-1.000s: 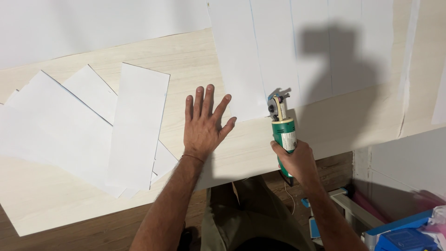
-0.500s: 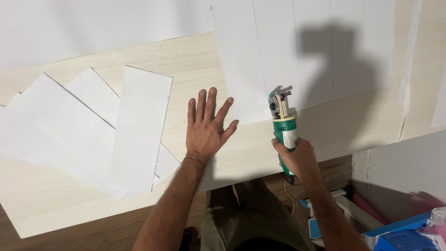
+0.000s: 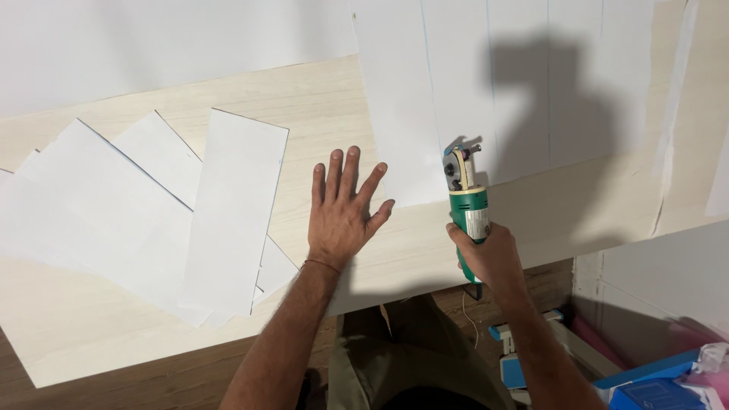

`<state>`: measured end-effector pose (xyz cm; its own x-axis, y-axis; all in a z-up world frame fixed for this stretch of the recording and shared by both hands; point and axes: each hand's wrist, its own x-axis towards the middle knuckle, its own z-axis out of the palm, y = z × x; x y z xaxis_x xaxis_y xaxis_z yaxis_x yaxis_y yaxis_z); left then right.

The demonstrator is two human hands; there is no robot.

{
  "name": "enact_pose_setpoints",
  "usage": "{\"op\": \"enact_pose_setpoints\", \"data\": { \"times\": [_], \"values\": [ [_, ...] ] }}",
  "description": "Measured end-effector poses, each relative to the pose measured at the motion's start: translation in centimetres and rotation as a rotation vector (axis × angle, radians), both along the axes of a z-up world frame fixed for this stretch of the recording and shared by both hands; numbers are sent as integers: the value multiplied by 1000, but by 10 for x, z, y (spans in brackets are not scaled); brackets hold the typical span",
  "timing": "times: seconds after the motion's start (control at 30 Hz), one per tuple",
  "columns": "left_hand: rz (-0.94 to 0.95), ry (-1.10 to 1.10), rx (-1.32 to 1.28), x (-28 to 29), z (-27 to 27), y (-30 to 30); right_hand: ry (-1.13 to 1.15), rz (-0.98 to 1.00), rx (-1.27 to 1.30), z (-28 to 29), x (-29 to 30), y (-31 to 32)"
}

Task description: Cutting strips of paper using an electric rotary cutter on a cutting table

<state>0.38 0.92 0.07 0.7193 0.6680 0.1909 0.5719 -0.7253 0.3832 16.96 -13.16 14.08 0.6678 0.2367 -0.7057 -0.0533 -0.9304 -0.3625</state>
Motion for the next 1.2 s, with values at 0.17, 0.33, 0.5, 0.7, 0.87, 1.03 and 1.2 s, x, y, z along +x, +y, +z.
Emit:
{"op": "enact_pose_setpoints", "data": {
  "times": [0.17,0.33,0.5,0.7,0.87,1.03,1.2],
  "values": [
    [0,12,0,0,-1,-1,-1,-6,1,-10,5,-6],
    [-4,22,-7,0,-2,0,-7,3,-12,-18,10,-10],
    [2,8,5,0,-2,0,0,8,-15,-19,11,-7],
    [8,-3,1,1,0,1,-11,19,1,-19,13,-6],
    [15,-25,17,1,0,2,3,22,55,-22,14,-7],
    [17,-28,20,2,1,2,-23,35,39,-25,16,-6],
    [17,-19,12,1,0,1,-21,36,40,-15,13,8]
  ]
}}
